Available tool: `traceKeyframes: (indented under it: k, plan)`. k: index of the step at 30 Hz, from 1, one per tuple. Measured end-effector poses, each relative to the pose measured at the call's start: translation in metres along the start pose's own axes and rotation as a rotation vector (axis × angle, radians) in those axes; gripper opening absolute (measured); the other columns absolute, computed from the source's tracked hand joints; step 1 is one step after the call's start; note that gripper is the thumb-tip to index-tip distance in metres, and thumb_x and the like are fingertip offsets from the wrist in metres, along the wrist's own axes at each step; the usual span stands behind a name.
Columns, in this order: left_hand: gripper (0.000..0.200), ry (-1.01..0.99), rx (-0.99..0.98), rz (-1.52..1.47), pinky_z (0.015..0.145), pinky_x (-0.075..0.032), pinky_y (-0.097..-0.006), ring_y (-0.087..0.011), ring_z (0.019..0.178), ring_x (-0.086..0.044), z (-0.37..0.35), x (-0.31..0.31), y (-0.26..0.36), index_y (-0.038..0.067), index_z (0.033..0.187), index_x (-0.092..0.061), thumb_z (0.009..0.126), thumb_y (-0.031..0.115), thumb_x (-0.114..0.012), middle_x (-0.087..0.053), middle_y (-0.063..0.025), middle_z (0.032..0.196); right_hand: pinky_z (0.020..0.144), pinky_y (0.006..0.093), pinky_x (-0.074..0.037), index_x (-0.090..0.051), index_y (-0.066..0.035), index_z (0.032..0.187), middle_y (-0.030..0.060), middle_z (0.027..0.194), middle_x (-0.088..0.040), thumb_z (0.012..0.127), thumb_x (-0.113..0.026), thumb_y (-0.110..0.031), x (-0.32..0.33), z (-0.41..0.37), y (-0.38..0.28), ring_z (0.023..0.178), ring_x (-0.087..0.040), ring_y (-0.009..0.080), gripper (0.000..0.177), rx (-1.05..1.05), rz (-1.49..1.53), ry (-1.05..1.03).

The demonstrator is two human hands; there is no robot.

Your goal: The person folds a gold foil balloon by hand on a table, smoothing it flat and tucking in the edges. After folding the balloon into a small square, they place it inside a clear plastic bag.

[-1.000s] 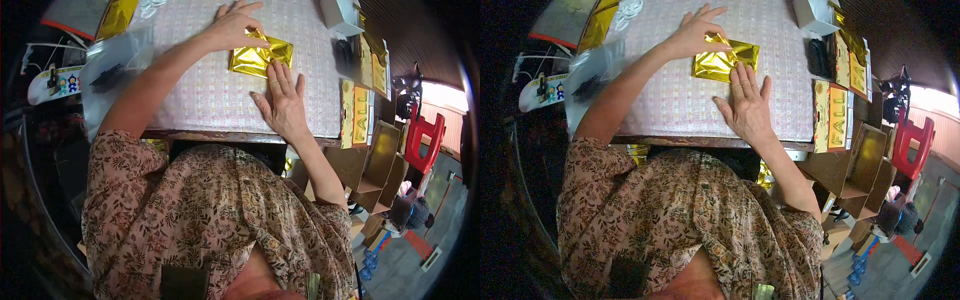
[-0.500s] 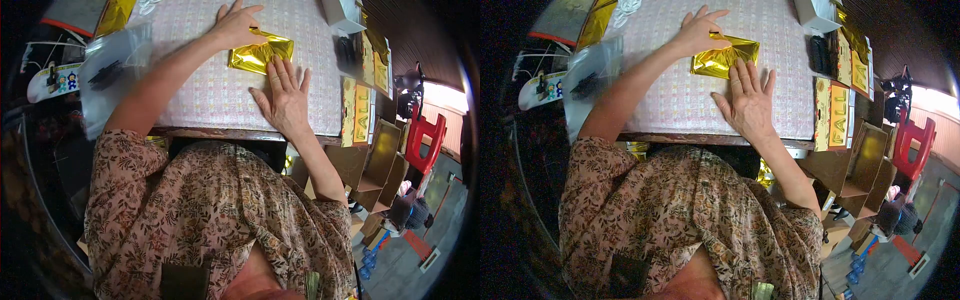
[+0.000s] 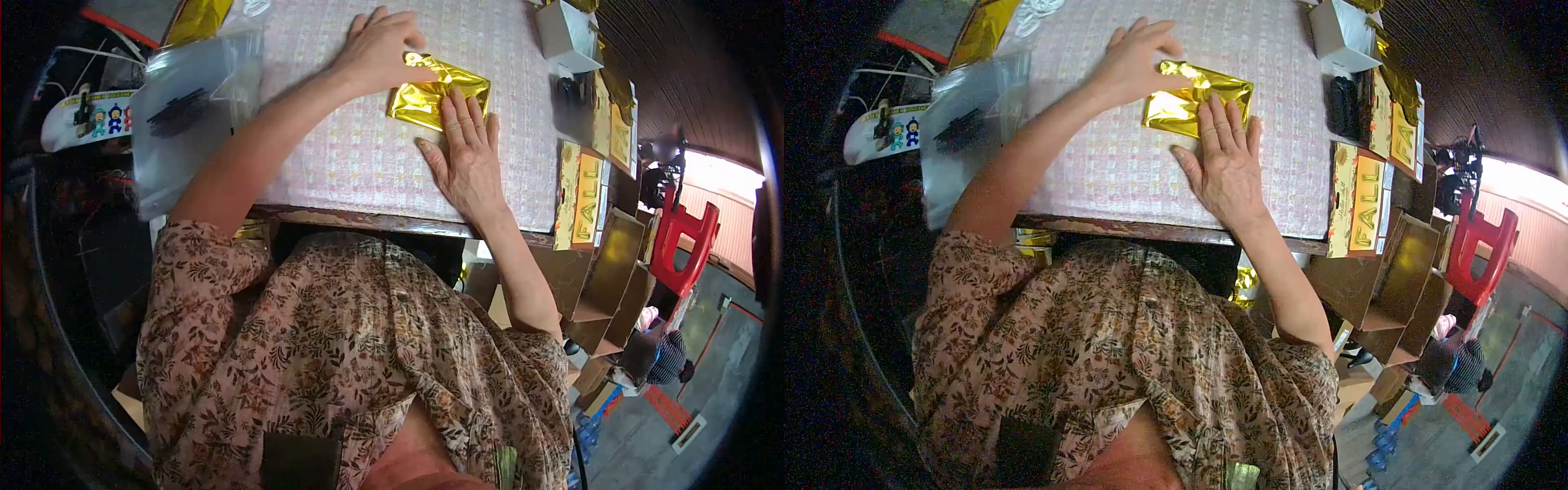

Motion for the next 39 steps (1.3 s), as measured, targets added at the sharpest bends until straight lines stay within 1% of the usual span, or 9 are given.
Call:
traceKeyframes:
  k: [2,3,5,6,8,11,20,28,39]
  plan:
    - [0.066,0.197,-0.059,-0.008,0.122,-0.017,-0.0621,-0.0385,0.153,-0.03,-0.012,0.023,0.004,0.016,0.14,-0.063,0.087,0.054,-0.075,-0.045,-0.0082,0.161,0.122,0.0614,-0.021,-0.042,0.003,0.153,0.0212,0.162,-0.039,0.101,-0.061,-0.045,-0.001,0.001,-0.001,0.152,-0.031,0.041,0.073,0.007,0.008,-0.001]
    - [0.066,0.197,-0.056,-0.008,0.122,-0.017,-0.0621,-0.0385,0.153,-0.03,-0.016,0.027,0.007,0.016,0.14,-0.063,0.087,0.054,-0.075,-0.045,-0.0082,0.161,0.122,0.0614,-0.021,-0.042,0.003,0.153,0.0213,0.162,-0.038,0.101,-0.061,-0.044,-0.001,0.001,-0.001,0.152,-0.031,0.0411,0.073,0.005,0.01,0.0]
    - [0.065,0.231,-0.259,0.184,0.124,-0.015,-0.0624,-0.0316,0.153,-0.032,-0.031,0.037,0.039,0.018,0.151,-0.051,0.097,0.05,-0.066,-0.045,-0.0041,0.161,0.122,0.0614,-0.022,-0.042,0.003,0.153,0.0213,0.162,-0.038,0.101,-0.062,-0.044,0.0,0.001,0.0,0.152,-0.031,0.0412,0.073,-0.003,0.01,-0.001]
    - [0.065,0.23,-0.261,0.181,0.124,-0.015,-0.0624,-0.0316,0.153,-0.032,-0.036,0.036,0.046,0.018,0.151,-0.051,0.097,0.05,-0.066,-0.045,-0.0041,0.161,0.122,0.0613,-0.022,-0.042,0.003,0.153,0.0214,0.162,-0.038,0.101,-0.062,-0.044,0.0,0.001,0.0,0.152,-0.031,0.0415,0.073,-0.001,0.01,-0.009]
    - [0.074,0.085,-0.41,0.263,0.126,-0.007,-0.0619,-0.0252,0.156,-0.027,-0.048,0.018,0.07,0.014,0.159,-0.038,0.101,0.058,-0.053,-0.039,-0.007,0.164,0.122,0.0613,-0.022,-0.042,0.003,0.153,0.0215,0.162,-0.038,0.1,-0.062,-0.044,-0.001,0.001,-0.001,0.152,-0.031,0.0417,0.073,0.005,0.011,-0.016]
    - [0.061,-0.005,-0.394,0.246,0.126,-0.009,-0.062,-0.0217,0.153,-0.034,-0.055,0.006,0.069,0.016,0.156,-0.045,0.104,0.047,-0.054,-0.041,-0.0018,0.163,0.122,0.0613,-0.022,-0.043,0.003,0.153,0.0216,0.161,-0.039,0.1,-0.063,-0.043,0.002,0.001,-0.001,0.151,-0.032,0.0419,0.073,-0.006,0.029,0.006]
    - [0.065,-0.045,-0.344,0.212,0.127,-0.008,-0.0601,-0.0195,0.153,-0.034,-0.058,-0.004,0.059,0.014,0.159,-0.039,0.104,0.045,-0.054,-0.039,-0.0019,0.165,0.122,0.0614,-0.022,-0.042,0.003,0.153,0.0213,0.16,-0.041,0.099,-0.065,-0.042,0.003,0.001,0.001,0.151,-0.034,0.0406,0.074,-0.006,0.05,0.002]
    - [0.066,-0.072,-0.38,0.221,0.127,-0.007,-0.059,-0.0202,0.154,-0.031,-0.059,-0.005,0.061,0.013,0.16,-0.038,0.103,0.043,-0.056,-0.038,-0.003,0.165,0.125,0.0582,-0.012,-0.034,-0.003,0.159,0.0155,0.164,-0.036,0.104,-0.047,-0.056,0.005,-0.009,0.014,0.155,-0.028,0.0321,0.077,-0.013,-0.083,-0.086]
    - [0.064,-0.05,-0.394,0.317,0.128,-0.008,-0.0566,-0.0177,0.154,-0.031,-0.056,-0.006,0.061,0.016,0.159,-0.04,0.105,0.049,-0.05,-0.039,-0.0027,0.165,0.127,0.0524,-0.015,-0.029,-0.008,0.162,0.012,0.168,-0.031,0.11,-0.041,-0.043,-0.01,0.016,0.057,0.155,-0.027,0.0308,0.064,-0.047,-0.067,0.039]
Point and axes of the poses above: each hand's wrist, its own z-axis towards the middle knuckle, its own x-axis out of the back of the hand, y = z × x, the point moved 9 cm from there along z, towards the middle knuckle
